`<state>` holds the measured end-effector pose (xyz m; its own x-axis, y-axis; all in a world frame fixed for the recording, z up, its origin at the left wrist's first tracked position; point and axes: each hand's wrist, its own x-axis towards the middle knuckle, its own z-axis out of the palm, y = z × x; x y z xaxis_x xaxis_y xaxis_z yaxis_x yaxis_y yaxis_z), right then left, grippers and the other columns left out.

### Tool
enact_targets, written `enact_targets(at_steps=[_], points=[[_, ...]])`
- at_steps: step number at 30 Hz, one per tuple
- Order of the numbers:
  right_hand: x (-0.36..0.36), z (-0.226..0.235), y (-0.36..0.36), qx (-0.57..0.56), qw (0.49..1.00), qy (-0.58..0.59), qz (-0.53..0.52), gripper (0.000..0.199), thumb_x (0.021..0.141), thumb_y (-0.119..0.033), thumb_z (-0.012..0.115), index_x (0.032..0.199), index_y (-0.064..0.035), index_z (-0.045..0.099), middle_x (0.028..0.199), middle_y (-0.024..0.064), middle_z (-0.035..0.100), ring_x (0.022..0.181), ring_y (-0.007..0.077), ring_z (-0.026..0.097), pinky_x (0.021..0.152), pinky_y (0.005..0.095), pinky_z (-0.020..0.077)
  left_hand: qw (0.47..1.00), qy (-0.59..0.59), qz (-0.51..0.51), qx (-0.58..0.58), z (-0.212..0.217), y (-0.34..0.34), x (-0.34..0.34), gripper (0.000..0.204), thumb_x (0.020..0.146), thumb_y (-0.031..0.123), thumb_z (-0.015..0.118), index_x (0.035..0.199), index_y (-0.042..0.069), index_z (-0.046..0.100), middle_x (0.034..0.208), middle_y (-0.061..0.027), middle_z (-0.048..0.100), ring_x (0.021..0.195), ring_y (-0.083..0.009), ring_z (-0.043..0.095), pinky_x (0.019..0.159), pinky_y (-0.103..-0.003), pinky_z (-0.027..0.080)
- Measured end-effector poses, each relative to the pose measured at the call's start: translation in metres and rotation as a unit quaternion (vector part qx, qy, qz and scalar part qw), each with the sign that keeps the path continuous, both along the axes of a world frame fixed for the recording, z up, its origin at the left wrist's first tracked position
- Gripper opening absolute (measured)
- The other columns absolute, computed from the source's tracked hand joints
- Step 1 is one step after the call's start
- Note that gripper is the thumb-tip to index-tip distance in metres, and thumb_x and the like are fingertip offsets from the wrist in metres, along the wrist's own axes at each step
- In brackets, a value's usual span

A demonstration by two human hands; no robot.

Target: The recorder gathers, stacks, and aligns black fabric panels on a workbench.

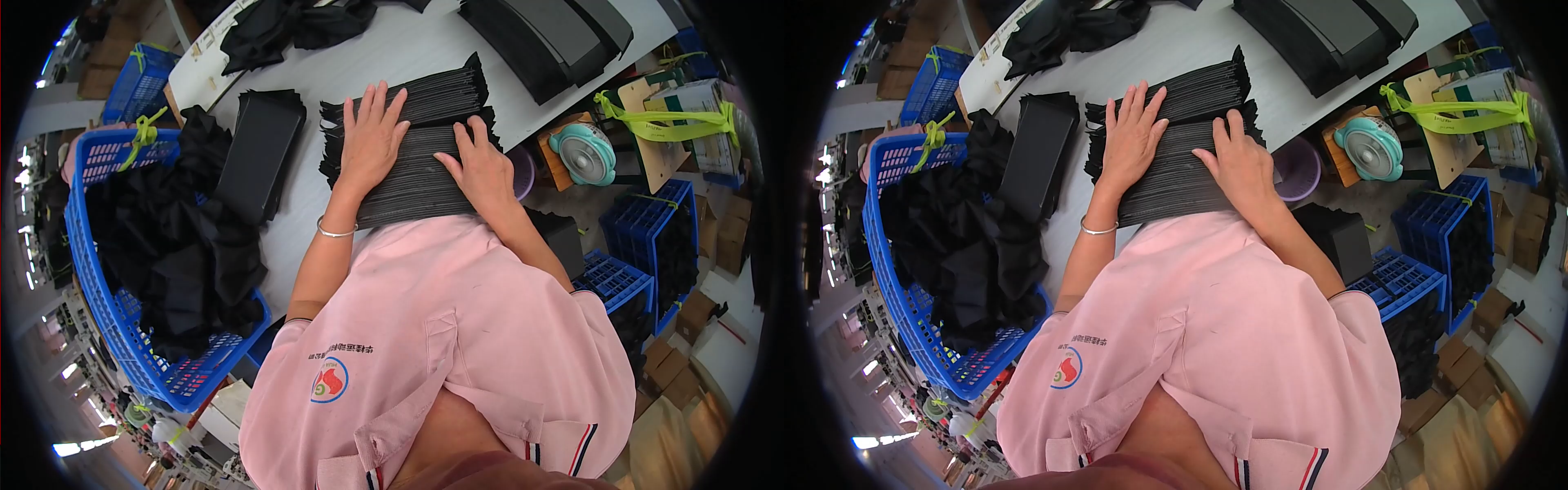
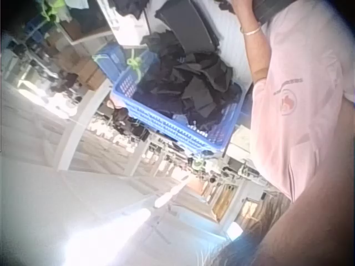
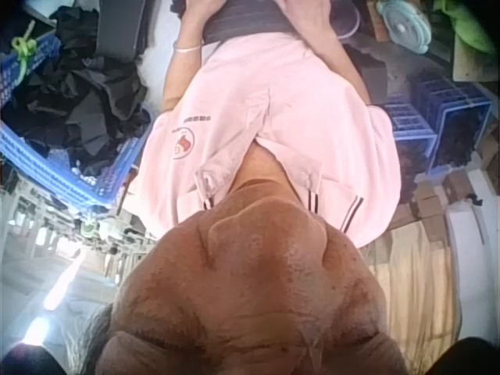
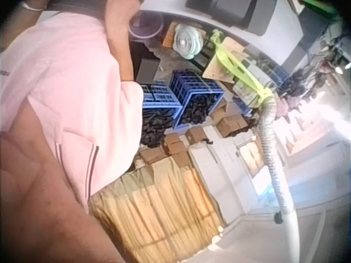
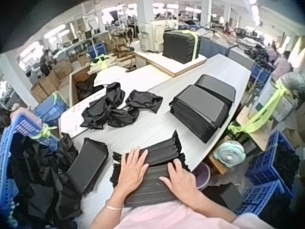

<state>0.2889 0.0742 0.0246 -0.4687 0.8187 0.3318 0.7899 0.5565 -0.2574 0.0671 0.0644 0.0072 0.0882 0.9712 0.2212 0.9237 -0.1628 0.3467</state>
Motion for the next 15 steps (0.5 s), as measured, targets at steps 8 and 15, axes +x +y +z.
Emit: enact_targets(at_steps=[8, 15], points=[[0.001, -0.008, 0.004, 0.011, 0.998, -0.06, 0.003, 0.057, 0.09, -0.047, 0.074, 0.119, -0.0007, 0.06, 0.15, 0.0236, 0.052, 0.064, 0.0214, 0.07, 0.054, 0.0305, 0.058, 1.0, -0.005, 0.0, 0.002, 0.0, -0.001, 0.0, 0.053, 0.108, 0.035, 0.051, 0.159, 0.02, 0.042, 0.166, -0.0147, 0.035, 0.155, -0.0321, 0.029, 0.126, -0.056, 0.012], [-0.001, -0.009, 0.002, 0.044, 0.998, -0.048, 0.0, 0.063, 0.091, -0.05, 0.072, 0.127, 0.0004, 0.058, 0.134, 0.0178, 0.06, 0.06, 0.0195, 0.066, 0.052, 0.0287, 0.0565, 1.0, -0.007, -0.002, 0.0, 0.0, -0.001, 0.0, 0.054, 0.108, 0.035, 0.05, 0.159, 0.02, 0.042, 0.166, -0.0144, 0.035, 0.155, -0.0318, 0.029, 0.126, -0.056, 0.012]])
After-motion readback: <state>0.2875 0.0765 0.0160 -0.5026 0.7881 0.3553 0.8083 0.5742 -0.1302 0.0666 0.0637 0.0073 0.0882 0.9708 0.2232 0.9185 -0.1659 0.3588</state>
